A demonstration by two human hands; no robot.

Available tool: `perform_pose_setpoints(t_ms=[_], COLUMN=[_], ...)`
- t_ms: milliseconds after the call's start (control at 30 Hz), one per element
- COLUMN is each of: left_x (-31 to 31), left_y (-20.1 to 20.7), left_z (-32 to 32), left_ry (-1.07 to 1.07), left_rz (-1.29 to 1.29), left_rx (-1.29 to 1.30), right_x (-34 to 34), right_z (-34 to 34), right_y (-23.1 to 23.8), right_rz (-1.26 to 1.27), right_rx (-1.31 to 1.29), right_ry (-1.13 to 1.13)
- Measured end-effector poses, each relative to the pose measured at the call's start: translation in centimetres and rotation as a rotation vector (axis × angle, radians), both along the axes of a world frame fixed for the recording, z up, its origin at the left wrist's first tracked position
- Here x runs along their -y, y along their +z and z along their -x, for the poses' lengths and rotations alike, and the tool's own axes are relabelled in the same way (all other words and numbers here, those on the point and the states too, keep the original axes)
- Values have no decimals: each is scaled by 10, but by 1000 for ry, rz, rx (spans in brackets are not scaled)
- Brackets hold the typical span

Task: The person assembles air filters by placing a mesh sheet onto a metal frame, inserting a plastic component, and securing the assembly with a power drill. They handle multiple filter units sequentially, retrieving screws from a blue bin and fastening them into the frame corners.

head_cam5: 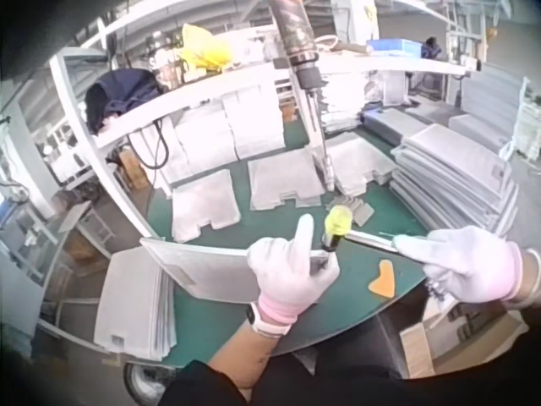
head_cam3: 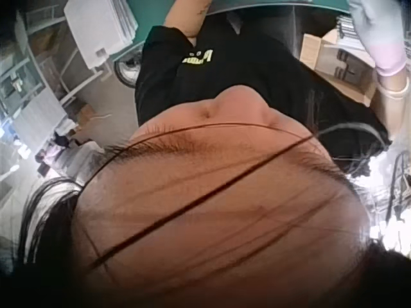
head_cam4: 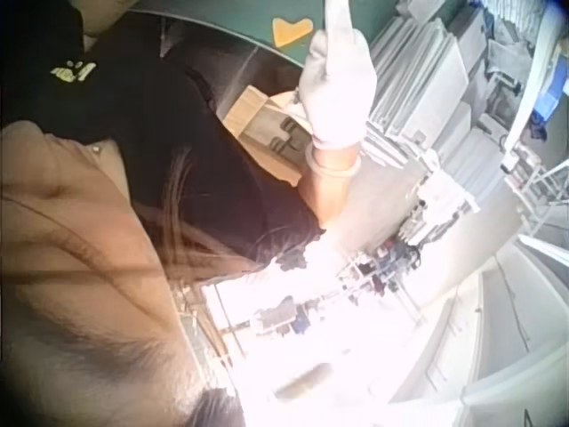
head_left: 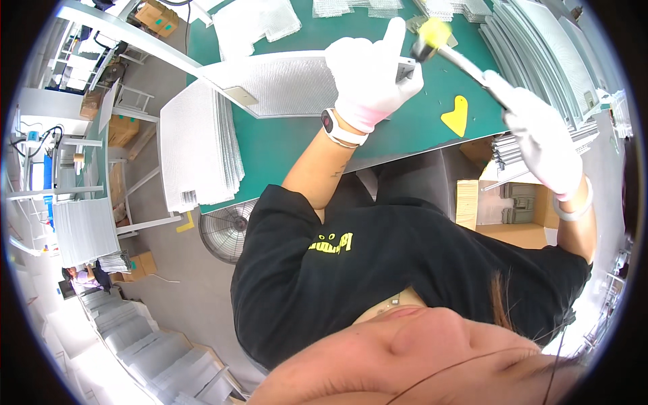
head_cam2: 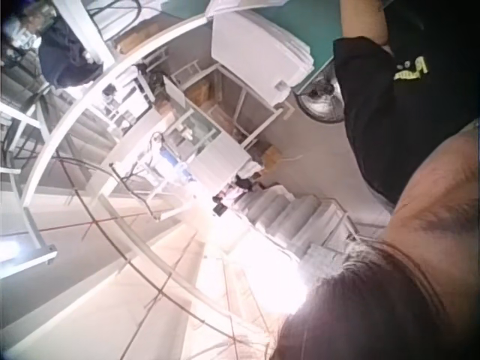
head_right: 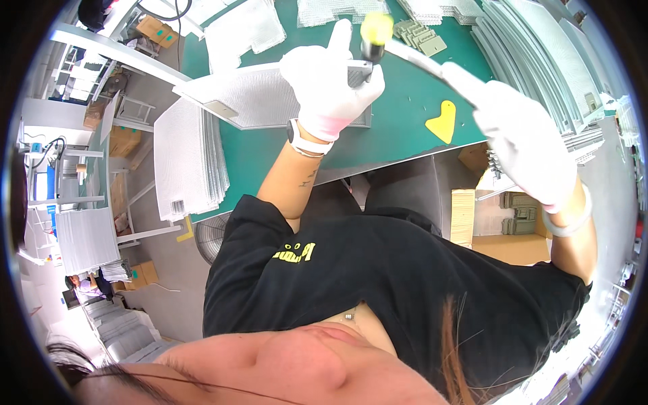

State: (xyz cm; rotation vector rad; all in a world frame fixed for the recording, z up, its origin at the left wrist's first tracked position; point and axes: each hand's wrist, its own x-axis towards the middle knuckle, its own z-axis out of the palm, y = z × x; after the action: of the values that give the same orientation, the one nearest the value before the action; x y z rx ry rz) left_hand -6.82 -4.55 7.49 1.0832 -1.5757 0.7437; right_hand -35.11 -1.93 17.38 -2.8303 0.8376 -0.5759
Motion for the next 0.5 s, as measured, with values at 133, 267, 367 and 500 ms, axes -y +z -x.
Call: perform_pose_setpoints(t_ms=[133,267,367,500], left_x=[0,-3,-4,-11], left_y=[-2,-9,-7,-5], left_z=[-6,-7,-9,-4], left_ry=[-17,4,-29,-129], left_rz=[-3,-6,-45,14], left_rx=[-4,54,39,-30], right_x=[-24,-9,-3,33], right_z=[-18,-14,-23,-2], right_y=[13,-7,0,-104], right_rz=[-386,10,-592,-522], right_rx=[500,-53,31,176], right_ry=[-104,-70,-359,-281])
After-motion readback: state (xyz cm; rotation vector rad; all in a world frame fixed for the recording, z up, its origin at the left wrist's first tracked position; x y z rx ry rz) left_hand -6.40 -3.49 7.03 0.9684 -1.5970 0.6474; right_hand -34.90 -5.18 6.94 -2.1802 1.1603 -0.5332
